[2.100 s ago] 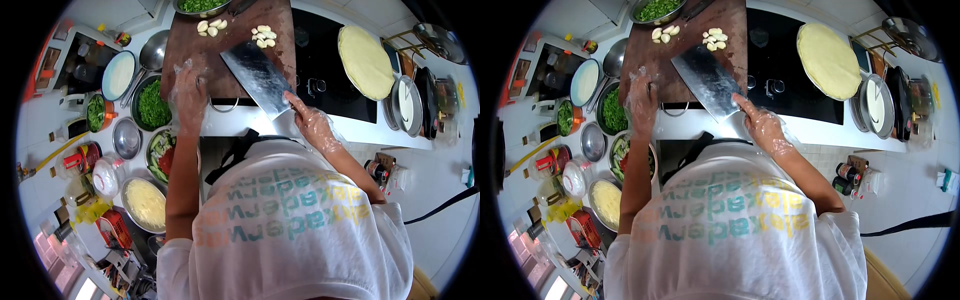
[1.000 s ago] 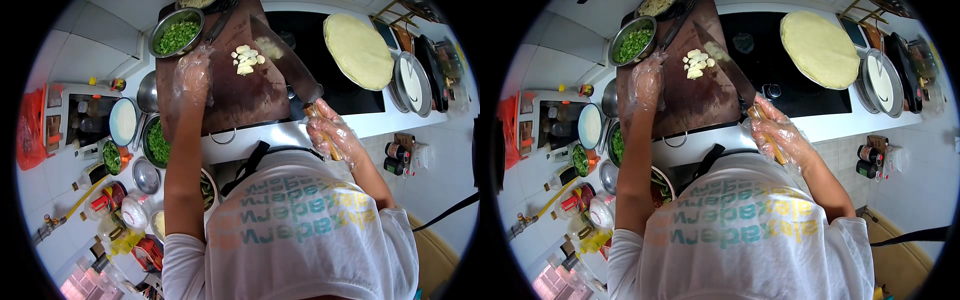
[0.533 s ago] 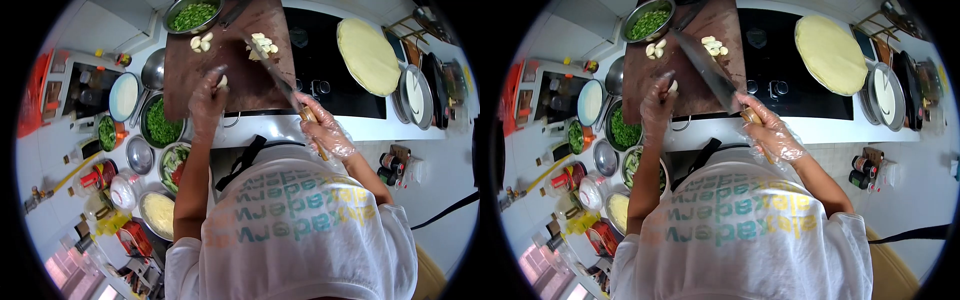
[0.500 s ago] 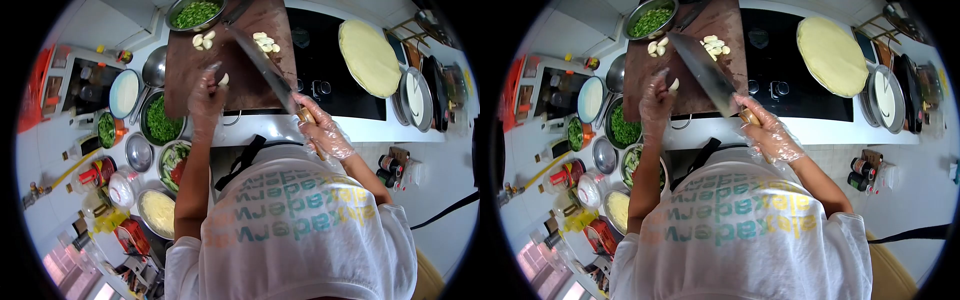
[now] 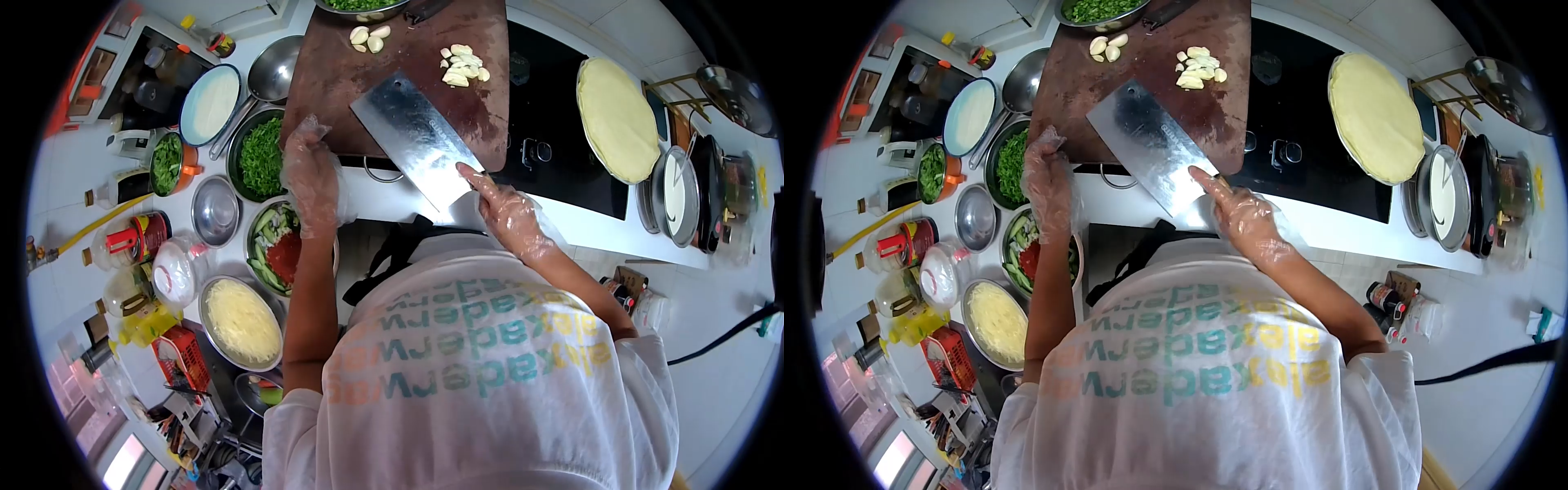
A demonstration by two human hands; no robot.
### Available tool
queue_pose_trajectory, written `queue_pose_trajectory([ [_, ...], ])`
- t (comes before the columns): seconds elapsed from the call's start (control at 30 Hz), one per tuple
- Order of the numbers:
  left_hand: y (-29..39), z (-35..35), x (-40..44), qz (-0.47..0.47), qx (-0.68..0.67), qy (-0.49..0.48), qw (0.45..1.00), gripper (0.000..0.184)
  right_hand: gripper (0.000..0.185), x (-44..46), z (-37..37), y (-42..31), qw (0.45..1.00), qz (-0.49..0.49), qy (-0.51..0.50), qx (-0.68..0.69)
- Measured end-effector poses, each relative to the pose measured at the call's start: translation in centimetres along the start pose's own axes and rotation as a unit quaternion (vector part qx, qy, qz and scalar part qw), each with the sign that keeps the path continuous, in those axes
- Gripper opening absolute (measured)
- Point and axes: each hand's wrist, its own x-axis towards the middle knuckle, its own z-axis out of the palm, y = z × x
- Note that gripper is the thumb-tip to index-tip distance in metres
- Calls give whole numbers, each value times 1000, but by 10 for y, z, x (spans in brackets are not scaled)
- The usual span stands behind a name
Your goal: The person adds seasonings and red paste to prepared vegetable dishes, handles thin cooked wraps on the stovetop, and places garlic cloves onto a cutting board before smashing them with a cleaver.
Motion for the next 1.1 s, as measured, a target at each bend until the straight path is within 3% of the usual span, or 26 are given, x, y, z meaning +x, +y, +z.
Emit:
queue_pose_trajectory([
  [0.1, 2, -1, 2, -13, 38, -18, 999, 17, 66, -3, -5, 3, 997, -7, 14, 78],
  [0.17, 3, -4, 3, 54, 106, -39, 992, 18, 64, -1, -16, 4, 990, -18, 13, 138],
  [0.23, 6, -1, 5, 105, 118, -57, 986, 21, 62, -2, -26, 3, 950, 26, -22, 310],
  [0.3, 13, 3, 5, 137, 78, -72, 985, 24, 59, -4, -50, -2, 871, 77, -71, 480],
  [0.43, 25, 20, 7, 141, 87, -131, 977, 32, 59, -8, -80, 1, 660, 160, -104, 727],
  [0.57, 31, 57, 21, 159, 72, -177, 969, 31, 45, -16, -75, 14, 512, 185, -94, 834],
  [0.73, 37, 125, 44, 253, 15, -168, 953, 31, 41, -29, -75, 21, 521, 196, -44, 829],
  [0.77, 45, 131, 47, 212, -8, -176, 961, 27, 40, -31, -76, 22, 518, 194, -41, 832],
  [0.87, 32, 132, 68, 351, 63, -61, 932, 22, 37, -34, -74, 24, 521, 186, -30, 832],
  [0.9, 36, 122, 75, 335, 18, -46, 941, 18, 36, -35, -73, 25, 525, 183, -27, 831],
  [1.0, 27, 106, 95, 277, 162, -120, 940, 20, 65, -36, -75, 25, 527, 205, -40, 824],
  [1.1, -6, 120, 108, 263, 124, -115, 950, 25, 64, -33, -79, 20, 542, 191, -48, 817],
])
